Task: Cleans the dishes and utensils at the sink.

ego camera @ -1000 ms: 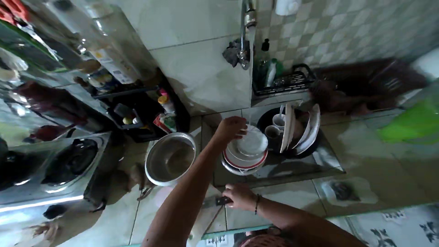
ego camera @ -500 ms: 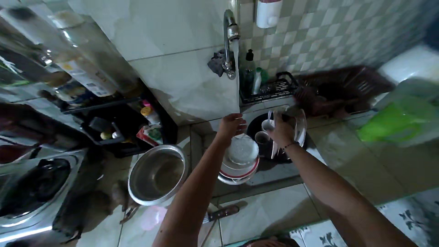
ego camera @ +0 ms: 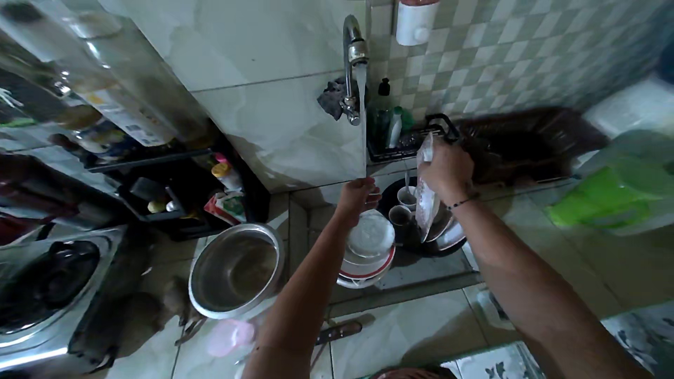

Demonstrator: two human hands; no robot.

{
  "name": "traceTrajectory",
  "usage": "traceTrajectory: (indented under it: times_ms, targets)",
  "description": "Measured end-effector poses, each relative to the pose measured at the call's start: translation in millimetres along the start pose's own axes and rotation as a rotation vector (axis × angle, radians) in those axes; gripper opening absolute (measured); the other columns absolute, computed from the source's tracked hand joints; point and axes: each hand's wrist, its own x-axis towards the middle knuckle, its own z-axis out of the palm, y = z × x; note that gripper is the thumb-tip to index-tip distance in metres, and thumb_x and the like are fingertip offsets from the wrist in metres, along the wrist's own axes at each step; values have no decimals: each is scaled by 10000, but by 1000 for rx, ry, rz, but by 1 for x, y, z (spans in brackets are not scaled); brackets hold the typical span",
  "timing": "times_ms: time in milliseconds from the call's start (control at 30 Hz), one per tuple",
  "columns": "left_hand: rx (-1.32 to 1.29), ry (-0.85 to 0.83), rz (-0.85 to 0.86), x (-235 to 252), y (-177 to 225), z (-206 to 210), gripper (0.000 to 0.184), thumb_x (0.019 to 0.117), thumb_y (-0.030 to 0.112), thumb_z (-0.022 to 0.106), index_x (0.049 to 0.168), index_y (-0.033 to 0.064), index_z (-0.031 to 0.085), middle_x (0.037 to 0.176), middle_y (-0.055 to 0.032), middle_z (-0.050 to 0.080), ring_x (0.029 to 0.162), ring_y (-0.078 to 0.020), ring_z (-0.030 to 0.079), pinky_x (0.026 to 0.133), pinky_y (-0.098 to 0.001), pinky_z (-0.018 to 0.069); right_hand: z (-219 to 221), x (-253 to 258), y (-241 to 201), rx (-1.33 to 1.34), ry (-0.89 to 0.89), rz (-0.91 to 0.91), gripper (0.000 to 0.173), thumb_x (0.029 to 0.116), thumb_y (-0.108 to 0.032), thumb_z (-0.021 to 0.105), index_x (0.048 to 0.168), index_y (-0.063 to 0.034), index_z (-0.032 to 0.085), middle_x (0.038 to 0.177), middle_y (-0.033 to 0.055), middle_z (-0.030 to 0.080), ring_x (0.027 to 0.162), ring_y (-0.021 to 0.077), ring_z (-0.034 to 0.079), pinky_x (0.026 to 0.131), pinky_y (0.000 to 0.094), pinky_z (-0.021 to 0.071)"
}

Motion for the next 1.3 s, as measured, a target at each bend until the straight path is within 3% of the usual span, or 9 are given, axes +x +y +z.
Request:
traceTrajectory:
  times_ms: [167,267,367,633,700,767,833,1100,1300]
  targets:
    - [152,-21,-13,-1,-25,-2,416,1068,282,546,1430,78,532,1376,-192,593,1204,-340,614,956,-547,523,-51,-5,32,470,129,-149,390,911,-105,639,1300,-92,666,1097,174,722,972,316,705,832,583,558]
    - [74,-13,-82,-10,-35,-6,491,1060,447,522,1399,92,547,1137,-152,671,944,-255,677,803,-432,586,-36,-11,61,866,82,-149,421,900,-64,585,1314,-92,653,1038,95,722,841,171,696,710,401,603]
    - [-50,78,-43,-13,-44,-24,349,1075,284,530,1329,49,576,947,-106,666,753,-171,652,689,-348,581,2,-24,83,1046,-30,4,495,926,-102,597,1415,-182,592,1133,80,700,866,184,680,689,404,585]
    - [580,289,93,-35,-14,-69,332,1081,247,525,1289,12,635,1141,-238,677,1000,-351,674,899,-554,542,117,-71,63,1601,-369,525,501,1093,-425,431,1518,-162,391,1243,138,650,1037,241,686,832,445,602]
    - [1005,276,119,-39,-8,-65,409,1059,239,554,1432,71,558,1340,-234,623,1231,-425,603,1023,-664,451,128,-81,51,1686,-311,555,480,1110,-406,387,1477,-98,418,1235,155,642,1042,242,680,831,448,602]
    - [1351,236,160,-35,-13,-62,637,1028,375,591,1577,114,400,1636,-181,339,1528,-436,231,1179,-747,88,137,-89,47,1723,-324,449,504,1124,-399,328,1521,-91,374,1340,160,609,1161,248,651,928,465,584]
    - [1504,202,242,-22,-29,-60,776,1029,534,503,1620,77,290,1709,-163,152,1575,-423,11,1169,-751,-88,135,-96,40,1687,-326,384,508,1132,-389,299,1535,-86,359,1388,153,578,1221,235,618,980,453,562]
    - [1348,-201,512,5,-69,5,705,1079,537,338,1645,132,231,1728,-42,131,1595,-256,77,1264,-603,48,135,-100,33,1484,-225,310,520,1130,-341,329,1555,-41,335,1497,174,486,1322,222,543,1065,412,505]
    - [1293,94,339,16,-70,31,742,1082,476,371,1642,44,147,1718,-182,25,1588,-366,-4,1223,-683,39,137,-96,26,1442,-194,316,496,1122,-321,380,1509,-12,404,1446,184,531,1285,211,565,1058,391,504]
